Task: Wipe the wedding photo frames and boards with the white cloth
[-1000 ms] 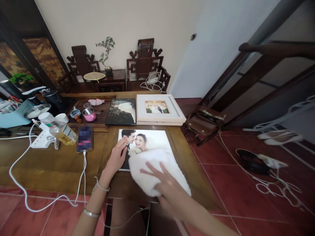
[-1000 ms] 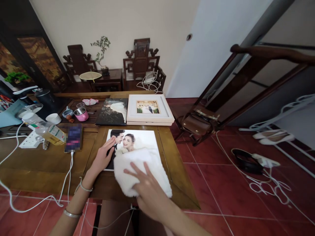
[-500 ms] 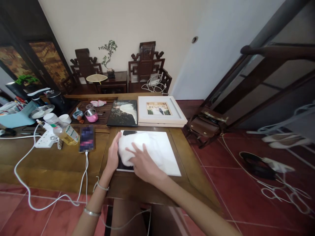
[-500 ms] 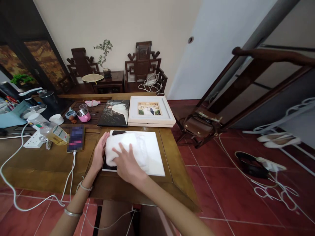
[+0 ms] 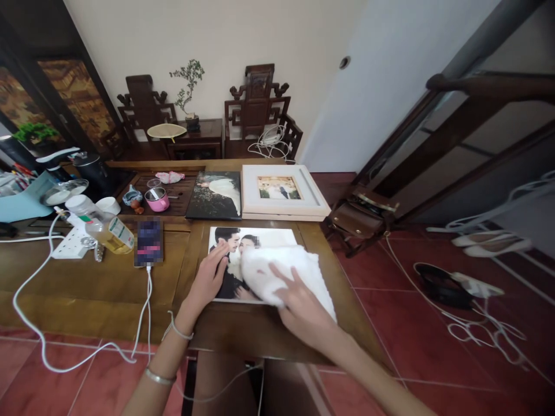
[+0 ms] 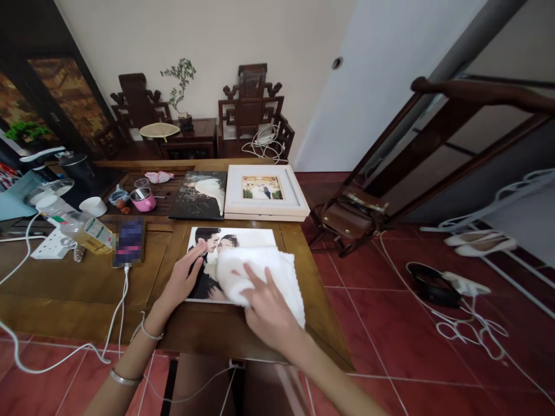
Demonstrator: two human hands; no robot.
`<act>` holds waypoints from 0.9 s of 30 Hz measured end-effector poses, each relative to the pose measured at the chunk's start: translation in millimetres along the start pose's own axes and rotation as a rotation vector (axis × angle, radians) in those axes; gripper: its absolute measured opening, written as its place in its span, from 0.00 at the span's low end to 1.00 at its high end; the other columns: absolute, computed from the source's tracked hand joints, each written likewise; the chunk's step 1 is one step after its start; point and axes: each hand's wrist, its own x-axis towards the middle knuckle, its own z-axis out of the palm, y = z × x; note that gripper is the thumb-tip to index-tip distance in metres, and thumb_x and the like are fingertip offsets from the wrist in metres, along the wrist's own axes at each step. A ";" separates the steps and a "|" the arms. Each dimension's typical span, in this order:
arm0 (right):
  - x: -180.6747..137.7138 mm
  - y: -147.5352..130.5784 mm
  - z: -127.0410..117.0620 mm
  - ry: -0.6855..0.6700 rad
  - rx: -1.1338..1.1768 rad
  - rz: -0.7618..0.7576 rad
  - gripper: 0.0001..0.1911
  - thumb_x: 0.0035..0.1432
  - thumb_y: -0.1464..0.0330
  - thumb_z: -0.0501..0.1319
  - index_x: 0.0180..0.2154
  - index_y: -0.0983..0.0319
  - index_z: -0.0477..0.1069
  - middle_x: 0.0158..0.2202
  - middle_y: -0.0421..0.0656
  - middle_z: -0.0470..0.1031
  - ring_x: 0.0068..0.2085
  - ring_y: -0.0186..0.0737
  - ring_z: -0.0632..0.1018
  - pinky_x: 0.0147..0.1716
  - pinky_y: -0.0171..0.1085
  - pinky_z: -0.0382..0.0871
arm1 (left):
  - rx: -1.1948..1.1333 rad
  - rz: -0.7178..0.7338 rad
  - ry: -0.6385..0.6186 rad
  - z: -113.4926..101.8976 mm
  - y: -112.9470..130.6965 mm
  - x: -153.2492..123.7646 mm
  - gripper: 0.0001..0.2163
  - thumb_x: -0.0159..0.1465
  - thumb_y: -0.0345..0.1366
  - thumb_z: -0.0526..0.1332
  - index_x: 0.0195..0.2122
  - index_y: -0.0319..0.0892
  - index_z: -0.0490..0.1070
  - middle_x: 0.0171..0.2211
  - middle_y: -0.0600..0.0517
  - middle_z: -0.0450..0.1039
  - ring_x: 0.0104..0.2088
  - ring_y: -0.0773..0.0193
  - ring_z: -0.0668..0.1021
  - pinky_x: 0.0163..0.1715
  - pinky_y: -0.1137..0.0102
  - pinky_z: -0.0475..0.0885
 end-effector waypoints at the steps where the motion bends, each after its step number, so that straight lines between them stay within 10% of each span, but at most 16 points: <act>1: 11.4 6.7 -4.0 0.026 0.007 0.033 0.22 0.43 0.81 0.49 0.39 0.64 0.73 0.60 0.51 0.62 0.65 0.49 0.53 0.61 0.57 0.39 | 0.018 0.024 -0.006 0.8 -1.1 0.2 0.17 0.67 0.38 0.49 0.56 0.44 0.66 0.58 0.47 0.64 0.62 0.59 0.62 0.61 0.58 0.57; 8: 113.1 0.8 -26.8 0.009 0.164 -0.004 0.18 0.47 0.77 0.48 0.34 0.63 0.73 0.35 0.43 0.79 0.40 0.44 0.76 0.49 0.40 0.62 | 0.064 0.076 -0.009 1.5 -5.8 0.4 0.16 0.65 0.35 0.53 0.53 0.44 0.69 0.56 0.46 0.67 0.61 0.56 0.64 0.59 0.55 0.60; 13: 154.3 -28.6 -16.4 -0.003 0.137 -0.074 0.19 0.44 0.78 0.49 0.35 0.62 0.74 0.40 0.43 0.78 0.41 0.43 0.75 0.45 0.36 0.62 | 0.045 0.069 -0.024 -1.5 -3.6 2.9 0.14 0.65 0.34 0.53 0.50 0.43 0.71 0.53 0.45 0.70 0.55 0.56 0.71 0.56 0.58 0.65; 27: 77.6 82.2 -35.7 0.142 -0.045 0.165 0.19 0.48 0.80 0.48 0.39 0.67 0.72 0.47 0.53 0.75 0.53 0.50 0.71 0.60 0.50 0.47 | 0.075 0.034 0.013 -0.1 -7.6 1.9 0.19 0.65 0.35 0.53 0.57 0.44 0.64 0.60 0.47 0.61 0.61 0.59 0.63 0.60 0.57 0.58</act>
